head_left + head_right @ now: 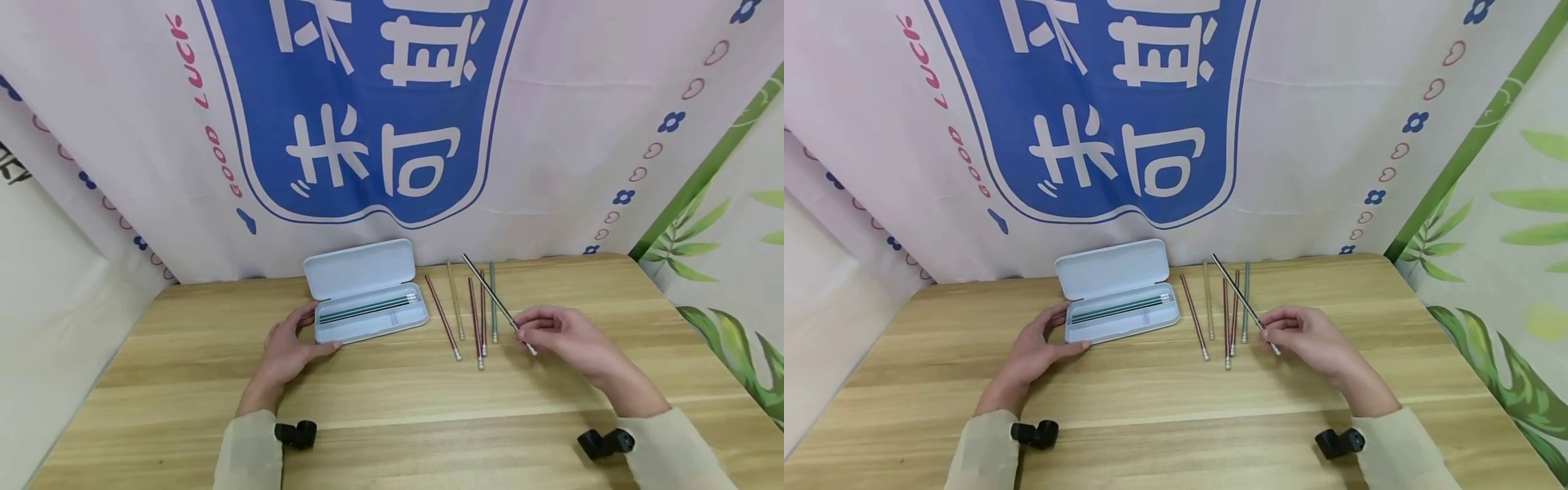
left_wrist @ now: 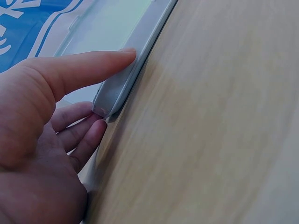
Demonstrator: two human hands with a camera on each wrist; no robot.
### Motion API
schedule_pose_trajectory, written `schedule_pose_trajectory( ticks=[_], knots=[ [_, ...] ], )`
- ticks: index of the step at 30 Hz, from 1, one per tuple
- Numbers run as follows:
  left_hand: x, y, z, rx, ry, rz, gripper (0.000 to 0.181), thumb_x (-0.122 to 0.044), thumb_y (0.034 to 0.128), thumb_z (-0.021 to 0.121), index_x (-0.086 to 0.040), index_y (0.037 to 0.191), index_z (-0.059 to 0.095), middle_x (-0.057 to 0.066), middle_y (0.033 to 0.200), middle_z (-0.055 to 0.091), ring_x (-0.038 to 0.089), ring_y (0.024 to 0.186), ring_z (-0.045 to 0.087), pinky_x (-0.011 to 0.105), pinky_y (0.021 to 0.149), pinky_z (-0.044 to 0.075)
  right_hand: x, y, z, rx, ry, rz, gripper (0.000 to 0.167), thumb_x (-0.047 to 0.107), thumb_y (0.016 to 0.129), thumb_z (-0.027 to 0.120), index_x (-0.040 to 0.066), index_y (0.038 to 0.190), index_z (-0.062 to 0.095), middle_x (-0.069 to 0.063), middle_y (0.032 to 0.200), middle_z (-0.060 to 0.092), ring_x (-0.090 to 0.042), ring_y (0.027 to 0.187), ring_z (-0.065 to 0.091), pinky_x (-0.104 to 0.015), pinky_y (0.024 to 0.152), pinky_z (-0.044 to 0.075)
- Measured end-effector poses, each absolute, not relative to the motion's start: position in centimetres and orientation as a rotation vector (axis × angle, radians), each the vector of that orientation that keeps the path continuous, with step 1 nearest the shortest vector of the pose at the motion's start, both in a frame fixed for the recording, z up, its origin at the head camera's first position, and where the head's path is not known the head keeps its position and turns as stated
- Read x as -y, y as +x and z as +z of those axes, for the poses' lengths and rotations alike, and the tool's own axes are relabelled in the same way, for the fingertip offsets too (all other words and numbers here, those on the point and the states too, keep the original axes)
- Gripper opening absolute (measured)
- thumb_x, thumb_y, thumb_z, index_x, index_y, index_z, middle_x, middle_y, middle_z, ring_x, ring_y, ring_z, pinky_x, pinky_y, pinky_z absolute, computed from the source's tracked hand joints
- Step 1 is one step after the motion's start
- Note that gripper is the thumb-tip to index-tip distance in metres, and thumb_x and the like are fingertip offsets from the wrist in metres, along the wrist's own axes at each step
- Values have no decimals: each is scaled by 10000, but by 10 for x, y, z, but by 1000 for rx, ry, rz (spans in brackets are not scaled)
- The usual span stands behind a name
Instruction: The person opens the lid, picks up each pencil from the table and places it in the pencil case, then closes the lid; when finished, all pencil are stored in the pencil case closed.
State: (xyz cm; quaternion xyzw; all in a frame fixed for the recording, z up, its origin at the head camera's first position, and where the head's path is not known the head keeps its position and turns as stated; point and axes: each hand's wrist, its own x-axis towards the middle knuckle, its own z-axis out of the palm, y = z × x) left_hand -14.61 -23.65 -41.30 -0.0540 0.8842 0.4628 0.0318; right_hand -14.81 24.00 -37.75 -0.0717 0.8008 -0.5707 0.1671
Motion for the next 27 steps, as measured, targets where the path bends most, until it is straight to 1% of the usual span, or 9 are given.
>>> schedule_pose_trajectory(
  ticks=[6,13,15,19,22,27],
  knots=[
    [235,-145,-412,-2716,-166,1436,958,-247,834,932,-119,1636,423,189,1585,542,380,1510,434,580,1354,-19,-216,-156,-369,-2382,-252,-1542,364,153,1028,723,-39,1333,670,-196,1199,759,-233,1040,740,-297,872,636],
    [235,-144,-411,-2723,-156,1437,952,-245,833,935,-111,1630,432,202,1573,553,388,1499,457,590,1351,-51,-182,-170,-362,-2520,-318,-1420,248,153,1028,723,65,1258,746,-164,1168,767,-285,1046,704,-361,858,607],
    [235,-144,-411,-2722,-157,1432,955,-253,834,935,-113,1632,430,202,1575,552,387,1499,458,589,1351,-51,-174,-175,-360,-2539,-340,-1401,235,154,1033,717,74,1252,752,-170,1165,765,-302,1050,701,-386,863,596],
    [235,-144,-411,-2723,-162,1428,964,-252,829,938,-110,1634,427,208,1576,550,390,1502,456,595,1349,-51,-157,-185,-357,-2579,-354,-1368,219,157,1042,707,91,1242,765,-145,1153,764,-307,1046,702,-400,866,595],
    [235,-144,-411,-2728,-162,1427,969,-247,823,940,-102,1631,427,215,1571,555,394,1504,457,602,1347,-50,-145,-194,-356,-2617,-374,-1338,201,155,1043,705,107,1223,783,-109,1137,775,-282,1013,700,-376,835,595],
    [235,-144,-412,-2731,-161,1428,961,-244,821,942,-103,1625,434,213,1565,562,395,1501,462,606,1344,-49,-126,-209,-356,-2662,-441,-1302,179,116,1038,702,107,1183,807,-112,1140,791,-232,971,680,-319,798,562]
  ],
)
